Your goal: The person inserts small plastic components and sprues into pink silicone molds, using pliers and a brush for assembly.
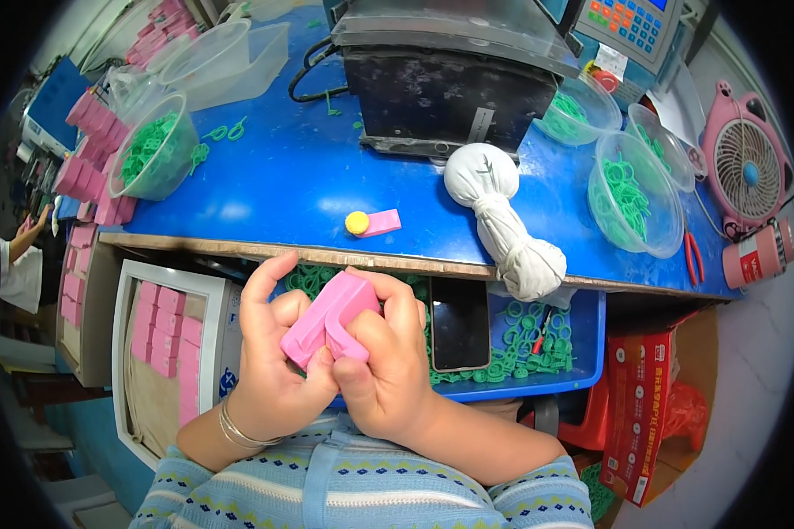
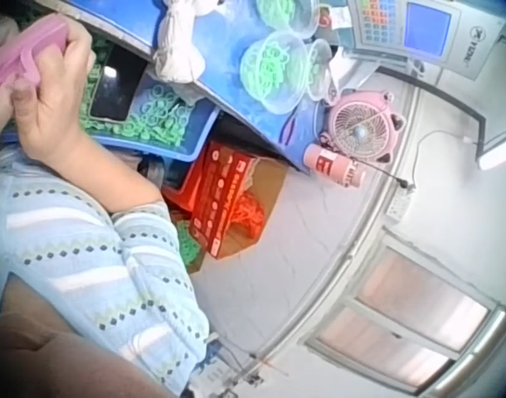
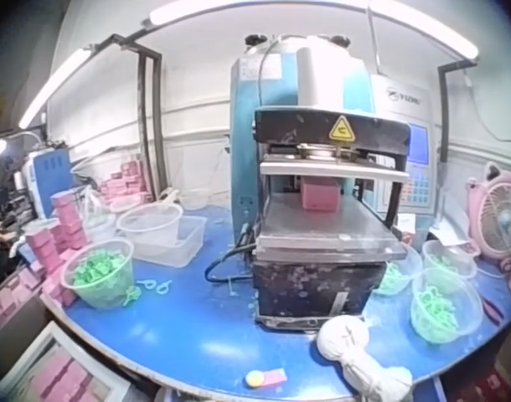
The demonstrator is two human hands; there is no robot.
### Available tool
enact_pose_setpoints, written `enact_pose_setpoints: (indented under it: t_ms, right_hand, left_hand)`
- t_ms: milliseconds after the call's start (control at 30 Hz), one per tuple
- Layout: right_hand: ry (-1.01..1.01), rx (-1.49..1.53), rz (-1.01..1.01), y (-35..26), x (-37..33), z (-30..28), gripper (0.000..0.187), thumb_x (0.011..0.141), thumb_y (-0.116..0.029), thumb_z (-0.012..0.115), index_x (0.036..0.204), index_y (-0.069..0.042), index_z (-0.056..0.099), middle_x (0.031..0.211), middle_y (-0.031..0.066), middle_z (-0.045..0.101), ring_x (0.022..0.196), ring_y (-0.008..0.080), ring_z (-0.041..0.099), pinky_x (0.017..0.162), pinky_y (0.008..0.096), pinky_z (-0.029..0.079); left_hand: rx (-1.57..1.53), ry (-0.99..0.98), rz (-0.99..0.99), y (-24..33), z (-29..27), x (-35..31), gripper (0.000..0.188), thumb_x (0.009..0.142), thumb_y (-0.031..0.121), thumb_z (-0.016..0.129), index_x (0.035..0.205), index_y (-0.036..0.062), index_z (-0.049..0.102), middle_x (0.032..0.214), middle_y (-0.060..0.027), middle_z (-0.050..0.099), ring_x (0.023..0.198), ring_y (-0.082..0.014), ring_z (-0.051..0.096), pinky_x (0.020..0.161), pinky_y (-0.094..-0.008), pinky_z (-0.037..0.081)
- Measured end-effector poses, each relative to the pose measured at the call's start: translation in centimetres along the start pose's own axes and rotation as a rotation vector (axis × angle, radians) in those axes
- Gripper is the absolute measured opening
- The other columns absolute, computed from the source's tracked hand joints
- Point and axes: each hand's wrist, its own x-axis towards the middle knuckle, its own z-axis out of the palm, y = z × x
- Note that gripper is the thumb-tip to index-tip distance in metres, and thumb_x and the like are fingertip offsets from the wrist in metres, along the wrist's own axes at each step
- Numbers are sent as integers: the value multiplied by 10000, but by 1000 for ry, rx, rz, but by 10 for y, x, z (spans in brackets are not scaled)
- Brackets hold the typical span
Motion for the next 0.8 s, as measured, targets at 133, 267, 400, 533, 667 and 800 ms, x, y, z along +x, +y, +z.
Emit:
enact_pose_setpoints:
  t_ms: [133,267,400,533,667,800]
  right_hand:
    - [42,71,9,3,-2,2,491,892,-507,429,962,-22,453,1119,242,468,909,255,465,816,374,335]
    - [90,175,60,-1,-1,4,500,890,-520,424,946,-24,402,1111,238,476,898,246,467,830,380,332]
    - [136,359,117,-7,1,7,442,936,-470,337,930,-28,363,1087,213,481,818,167,461,767,313,382]
    - [123,566,222,-7,7,-1,388,975,-402,246,903,-33,345,1047,166,478,766,100,434,686,236,400]
    - [103,562,290,-8,8,-6,394,978,-406,237,903,-34,344,1014,140,478,771,95,426,714,243,394]
    - [42,739,410,-27,14,-3,385,984,-393,226,910,-35,350,1041,148,505,810,105,442,745,247,388]
  left_hand:
    - [-43,-37,77,-3,-2,0,665,737,-69,524,1298,-30,170,796,-118,521,672,-133,533,609,-247,435]
    - [-153,-39,59,-2,-2,-1,584,741,-72,525,1240,-21,226,882,-139,540,760,-150,571,672,-257,467]
    - [-184,-49,56,-4,-3,-3,559,744,-73,519,1224,-21,235,955,-159,535,832,-161,573,727,-264,469]
    - [-316,-55,-137,-5,-12,-4,563,745,-37,554,1227,-11,265,1035,-176,514,929,-180,545,803,-292,449]
    - [231,-192,133,2,-17,6,689,695,226,781,1217,31,374,1229,-212,387,1135,-271,431,937,-375,378]
    - [-130,-45,192,-28,-13,6,832,544,512,821,1172,112,448,1334,-210,335,1251,-348,346,1032,-479,294]
